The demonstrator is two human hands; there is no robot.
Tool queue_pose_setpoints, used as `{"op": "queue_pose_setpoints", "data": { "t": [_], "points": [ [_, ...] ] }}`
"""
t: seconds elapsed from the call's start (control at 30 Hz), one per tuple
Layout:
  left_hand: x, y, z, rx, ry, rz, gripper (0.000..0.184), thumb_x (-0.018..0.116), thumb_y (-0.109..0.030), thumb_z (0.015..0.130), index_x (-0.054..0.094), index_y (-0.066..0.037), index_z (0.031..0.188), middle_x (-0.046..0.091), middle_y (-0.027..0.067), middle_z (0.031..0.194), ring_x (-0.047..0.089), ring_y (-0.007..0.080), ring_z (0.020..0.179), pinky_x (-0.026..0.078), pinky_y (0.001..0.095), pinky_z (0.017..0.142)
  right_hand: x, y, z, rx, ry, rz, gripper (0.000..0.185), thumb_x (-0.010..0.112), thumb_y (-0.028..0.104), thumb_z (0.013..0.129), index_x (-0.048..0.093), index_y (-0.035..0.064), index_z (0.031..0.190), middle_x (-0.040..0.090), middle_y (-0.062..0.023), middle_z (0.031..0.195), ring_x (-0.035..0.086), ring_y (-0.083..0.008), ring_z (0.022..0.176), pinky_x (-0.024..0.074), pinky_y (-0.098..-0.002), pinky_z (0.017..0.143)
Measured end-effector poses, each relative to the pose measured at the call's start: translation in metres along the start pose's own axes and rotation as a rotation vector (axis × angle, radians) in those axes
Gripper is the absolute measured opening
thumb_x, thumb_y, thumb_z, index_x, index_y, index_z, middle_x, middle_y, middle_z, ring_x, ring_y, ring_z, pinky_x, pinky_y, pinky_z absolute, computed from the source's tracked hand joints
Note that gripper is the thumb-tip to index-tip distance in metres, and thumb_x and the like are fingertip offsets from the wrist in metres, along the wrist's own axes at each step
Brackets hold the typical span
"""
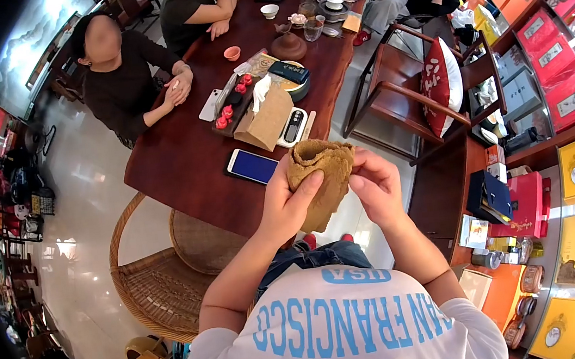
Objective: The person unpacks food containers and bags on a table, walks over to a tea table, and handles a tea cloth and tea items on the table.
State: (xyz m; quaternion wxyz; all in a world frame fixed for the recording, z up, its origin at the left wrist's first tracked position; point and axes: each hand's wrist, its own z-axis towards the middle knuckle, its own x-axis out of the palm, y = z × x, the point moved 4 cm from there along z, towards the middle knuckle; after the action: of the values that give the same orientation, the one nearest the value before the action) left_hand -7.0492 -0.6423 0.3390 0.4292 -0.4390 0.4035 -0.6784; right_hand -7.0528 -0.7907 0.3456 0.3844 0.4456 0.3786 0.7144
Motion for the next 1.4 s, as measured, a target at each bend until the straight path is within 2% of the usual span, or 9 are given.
{"op": "queue_pose_setpoints", "data": {
  "t": [0.1, 0.17, 0.27, 0.33, 0.47, 0.77, 0.97, 1.23, 1.4],
  "points": [
    [-0.003, 0.001, -0.001, -0.078, 0.005, 0.046, 0.047, 0.062, -0.021, 0.09, 0.042, 0.002, 0.127, 0.055, 0.008, 0.118, 0.052, 0.0128, 0.106, 0.041, 0.0283, 0.092, 0.008, 0.009, 0.004, 0.098, -0.018, -0.218, 0.025, 0.066, 0.006, 0.085, 0.059, -0.0022, 0.107, 0.062, -0.0047, 0.096, 0.057, -0.0092, 0.085, 0.0471, -0.0231, 0.074],
    [-0.002, 0.003, -0.002, -0.127, 0.112, -0.158, 0.063, 0.067, -0.028, 0.086, 0.036, 0.001, 0.132, 0.05, 0.0088, 0.124, 0.048, 0.0149, 0.114, 0.039, 0.0306, 0.097, 0.009, 0.013, 0.01, 0.09, -0.009, -0.387, 0.026, 0.068, 0.011, 0.085, 0.059, -0.0024, 0.106, 0.065, -0.0018, 0.088, 0.058, -0.0067, 0.08, 0.0481, -0.0222, 0.072],
    [-0.018, 0.011, 0.007, -0.266, 0.324, -0.293, 0.095, 0.076, -0.043, 0.074, 0.023, 0.0, 0.141, 0.041, 0.0101, 0.136, 0.04, 0.0189, 0.127, 0.033, 0.0345, 0.105, 0.008, 0.026, 0.021, 0.148, 0.071, -0.207, 0.025, 0.068, 0.012, 0.086, 0.06, -0.0022, 0.105, 0.064, -0.0018, 0.09, 0.058, -0.0062, 0.081, 0.0478, -0.022, 0.072],
    [-0.021, 0.001, 0.012, -0.243, 0.405, -0.463, 0.1, 0.076, -0.047, 0.072, 0.022, 0.0, 0.142, 0.04, 0.0102, 0.137, 0.04, 0.0192, 0.128, 0.033, 0.0347, 0.105, 0.013, 0.038, 0.027, 0.13, 0.133, -0.136, 0.022, 0.068, 0.012, 0.086, 0.061, -0.002, 0.102, 0.064, -0.0013, 0.09, 0.058, -0.0059, 0.081, 0.0477, -0.0221, 0.072],
    [-0.017, 0.009, 0.011, -0.202, 0.518, -0.412, 0.079, 0.072, -0.032, 0.081, 0.029, 0.0, 0.139, 0.047, 0.0081, 0.132, 0.045, 0.018, 0.122, 0.037, 0.0334, 0.101, 0.02, 0.049, 0.033, 0.072, 0.161, -0.206, 0.019, 0.069, 0.014, 0.085, 0.063, -0.0005, 0.096, 0.063, 0.0, 0.087, 0.056, -0.0055, 0.077, 0.0463, -0.0219, 0.069],
    [-0.011, -0.008, 0.015, 0.074, 0.147, -0.14, 0.048, 0.065, -0.016, 0.087, 0.046, 0.001, 0.128, 0.057, 0.0057, 0.119, 0.054, 0.0119, 0.107, 0.044, 0.0291, 0.091, 0.02, 0.051, 0.036, -0.141, 0.09, -0.429, 0.022, 0.074, 0.017, 0.08, 0.064, 0.0013, 0.093, 0.058, 0.0013, 0.082, 0.049, -0.0056, 0.068, 0.0412, -0.0218, 0.06],
    [-0.007, -0.01, 0.011, 0.004, 0.058, -0.095, 0.029, 0.065, -0.012, 0.087, 0.059, 0.002, 0.112, 0.064, 0.0038, 0.103, 0.059, 0.0103, 0.093, 0.048, 0.0263, 0.082, 0.024, 0.053, 0.033, -0.108, 0.021, -0.341, 0.035, 0.076, 0.014, 0.078, 0.06, 0.0027, 0.107, 0.061, -0.0012, 0.094, 0.055, -0.0069, 0.078, 0.0435, -0.0213, 0.066],
    [-0.012, -0.007, 0.009, 0.07, 0.066, 0.031, 0.027, 0.066, -0.01, 0.086, 0.06, 0.002, 0.11, 0.065, 0.0033, 0.1, 0.059, 0.0087, 0.09, 0.048, 0.0252, 0.08, 0.017, 0.062, 0.031, -0.143, 0.075, -0.368, 0.038, 0.075, 0.009, 0.076, 0.06, 0.0008, 0.109, 0.059, -0.004, 0.1, 0.056, -0.0091, 0.085, 0.0452, -0.0228, 0.071],
    [-0.012, -0.006, 0.008, 0.07, 0.071, 0.017, 0.028, 0.068, -0.01, 0.085, 0.06, 0.002, 0.109, 0.066, 0.0037, 0.099, 0.059, 0.0087, 0.09, 0.047, 0.025, 0.08, 0.014, 0.068, 0.033, -0.071, 0.056, -0.218, 0.031, 0.072, 0.005, 0.078, 0.061, -0.0016, 0.106, 0.058, -0.0051, 0.101, 0.055, -0.0101, 0.087, 0.0449, -0.0235, 0.074]
  ]
}}
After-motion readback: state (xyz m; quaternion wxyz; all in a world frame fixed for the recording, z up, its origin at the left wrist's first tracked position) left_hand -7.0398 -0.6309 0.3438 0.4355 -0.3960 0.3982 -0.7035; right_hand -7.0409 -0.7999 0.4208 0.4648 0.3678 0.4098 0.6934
